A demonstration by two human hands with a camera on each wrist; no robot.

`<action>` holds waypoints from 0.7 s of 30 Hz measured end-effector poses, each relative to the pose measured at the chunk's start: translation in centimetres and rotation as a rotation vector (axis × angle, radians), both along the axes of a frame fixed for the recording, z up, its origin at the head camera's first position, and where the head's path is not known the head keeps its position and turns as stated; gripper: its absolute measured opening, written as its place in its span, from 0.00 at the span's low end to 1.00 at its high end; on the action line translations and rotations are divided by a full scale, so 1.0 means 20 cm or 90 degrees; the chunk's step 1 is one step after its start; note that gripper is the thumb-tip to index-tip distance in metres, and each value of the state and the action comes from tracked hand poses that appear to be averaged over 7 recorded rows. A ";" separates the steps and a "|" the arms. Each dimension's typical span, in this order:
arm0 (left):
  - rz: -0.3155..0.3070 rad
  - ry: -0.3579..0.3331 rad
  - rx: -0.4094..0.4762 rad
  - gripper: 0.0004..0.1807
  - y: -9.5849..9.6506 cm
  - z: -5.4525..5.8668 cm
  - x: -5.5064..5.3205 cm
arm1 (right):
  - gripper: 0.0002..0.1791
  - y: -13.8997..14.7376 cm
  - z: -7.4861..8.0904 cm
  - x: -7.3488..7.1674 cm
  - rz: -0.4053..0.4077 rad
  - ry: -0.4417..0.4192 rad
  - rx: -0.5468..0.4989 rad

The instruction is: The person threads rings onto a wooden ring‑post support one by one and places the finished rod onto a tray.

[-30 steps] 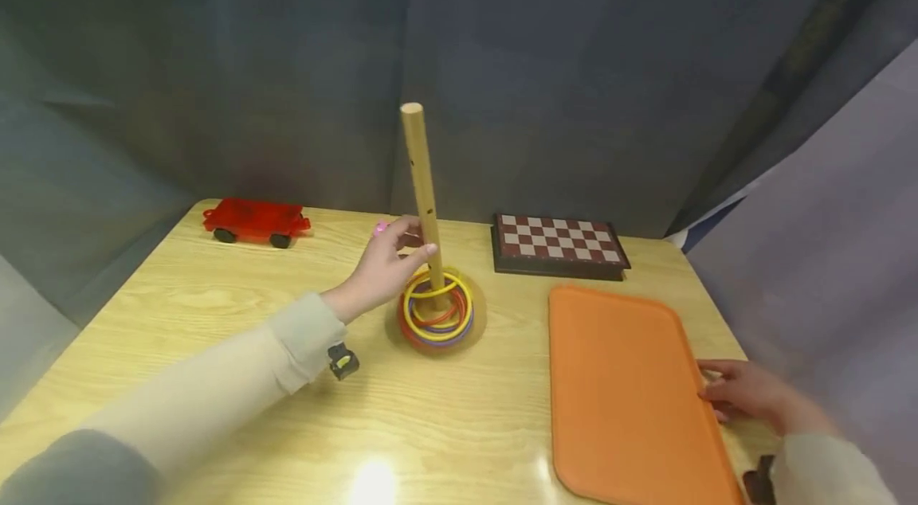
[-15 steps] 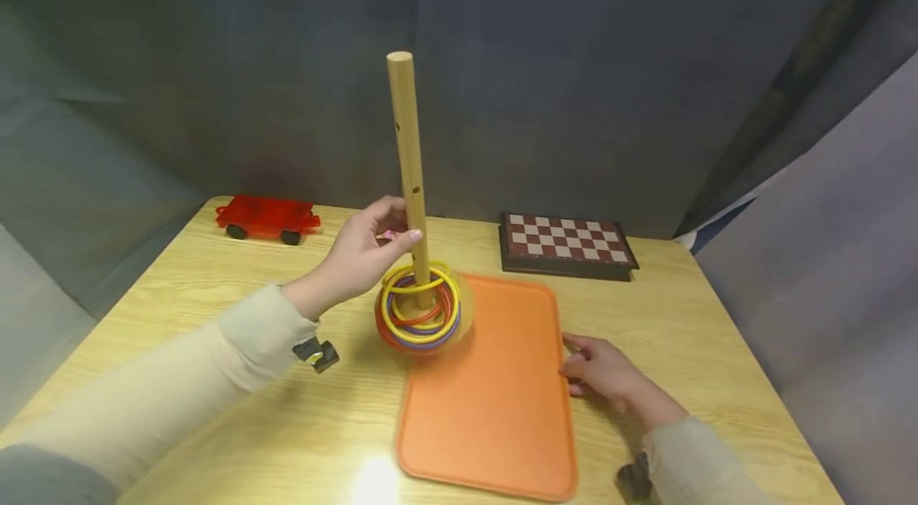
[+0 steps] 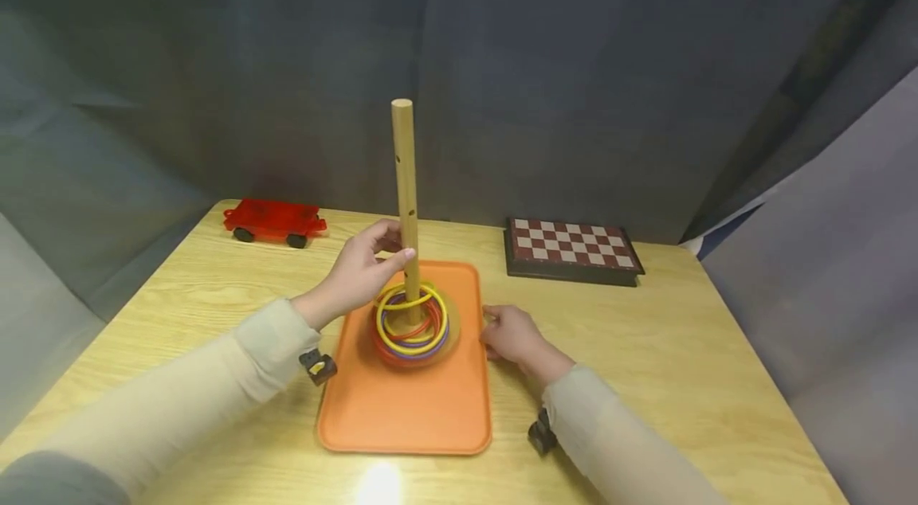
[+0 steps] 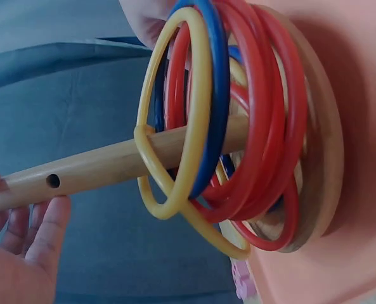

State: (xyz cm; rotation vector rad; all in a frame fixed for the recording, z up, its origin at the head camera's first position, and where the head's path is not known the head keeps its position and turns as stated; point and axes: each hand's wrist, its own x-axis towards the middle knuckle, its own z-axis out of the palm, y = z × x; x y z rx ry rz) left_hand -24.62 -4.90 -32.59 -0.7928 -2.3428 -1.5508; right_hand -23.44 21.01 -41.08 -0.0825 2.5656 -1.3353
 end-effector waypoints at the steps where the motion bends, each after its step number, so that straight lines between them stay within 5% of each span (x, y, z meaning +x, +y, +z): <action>1: 0.002 -0.001 -0.002 0.14 0.00 0.00 0.00 | 0.32 0.00 0.00 0.00 0.001 0.001 0.001; 9: 0.021 0.001 -0.014 0.13 -0.02 -0.04 -0.02 | 0.32 -0.02 0.00 0.00 -0.005 0.002 -0.004; 21: -0.006 0.002 -0.010 0.14 0.01 -0.07 0.00 | 0.32 -0.01 -0.02 0.03 -0.015 -0.012 -0.033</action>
